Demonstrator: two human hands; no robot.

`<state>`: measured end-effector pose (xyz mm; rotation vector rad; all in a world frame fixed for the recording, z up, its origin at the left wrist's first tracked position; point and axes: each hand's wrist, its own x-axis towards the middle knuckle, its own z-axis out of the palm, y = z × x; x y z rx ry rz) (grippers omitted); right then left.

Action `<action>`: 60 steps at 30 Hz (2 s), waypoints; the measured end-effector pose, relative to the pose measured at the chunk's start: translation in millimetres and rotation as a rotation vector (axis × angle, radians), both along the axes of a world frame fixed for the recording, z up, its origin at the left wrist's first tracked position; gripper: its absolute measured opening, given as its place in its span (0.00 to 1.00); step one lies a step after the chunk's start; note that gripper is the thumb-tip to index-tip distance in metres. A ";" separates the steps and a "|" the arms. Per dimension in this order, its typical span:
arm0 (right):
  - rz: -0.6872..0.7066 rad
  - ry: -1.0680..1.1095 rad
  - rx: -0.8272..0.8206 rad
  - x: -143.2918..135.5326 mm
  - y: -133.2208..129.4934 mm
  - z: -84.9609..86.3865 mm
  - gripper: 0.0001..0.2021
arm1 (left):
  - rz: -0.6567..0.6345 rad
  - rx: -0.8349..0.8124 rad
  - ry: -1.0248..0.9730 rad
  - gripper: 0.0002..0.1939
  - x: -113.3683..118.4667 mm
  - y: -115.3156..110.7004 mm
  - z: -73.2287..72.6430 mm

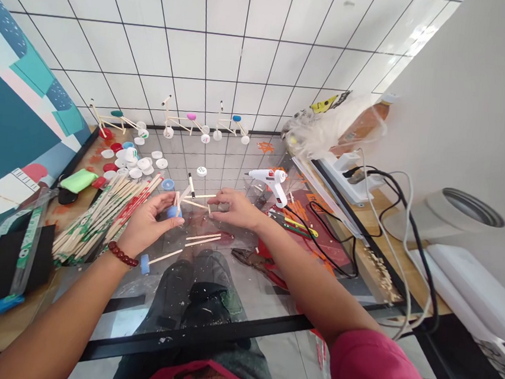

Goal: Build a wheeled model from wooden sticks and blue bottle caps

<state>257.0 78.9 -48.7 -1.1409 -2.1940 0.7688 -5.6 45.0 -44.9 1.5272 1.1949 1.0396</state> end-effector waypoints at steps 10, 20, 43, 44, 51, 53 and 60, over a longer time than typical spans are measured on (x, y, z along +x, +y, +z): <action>-0.034 -0.032 -0.011 -1.5 -1.9 1.2 0.15 | -0.016 -0.018 -0.007 0.37 -0.1 0.4 -0.2; -0.033 -0.042 -0.004 -1.6 -1.5 0.9 0.15 | -0.019 -0.007 0.018 0.36 -0.6 0.5 -0.6; -0.037 -0.022 -0.019 -1.4 -0.4 -1.0 0.15 | -0.011 -0.037 0.026 0.40 2.6 -3.3 7.1; -0.039 -0.021 -0.019 -1.4 -0.5 -1.0 0.15 | -0.012 -0.032 0.029 0.40 2.5 -3.2 6.9; -0.010 -0.004 -0.021 1.4 1.2 -1.2 0.21 | -0.027 -0.011 0.043 0.43 -1.6 -1.4 -0.2; 0.001 0.005 -0.031 2.6 1.8 -1.1 0.23 | -0.033 0.001 0.043 0.44 -2.1 -1.0 -1.7; 0.011 -0.004 -0.015 4.8 0.3 -0.5 0.17 | -0.010 -0.004 0.018 0.42 0.9 -2.1 0.6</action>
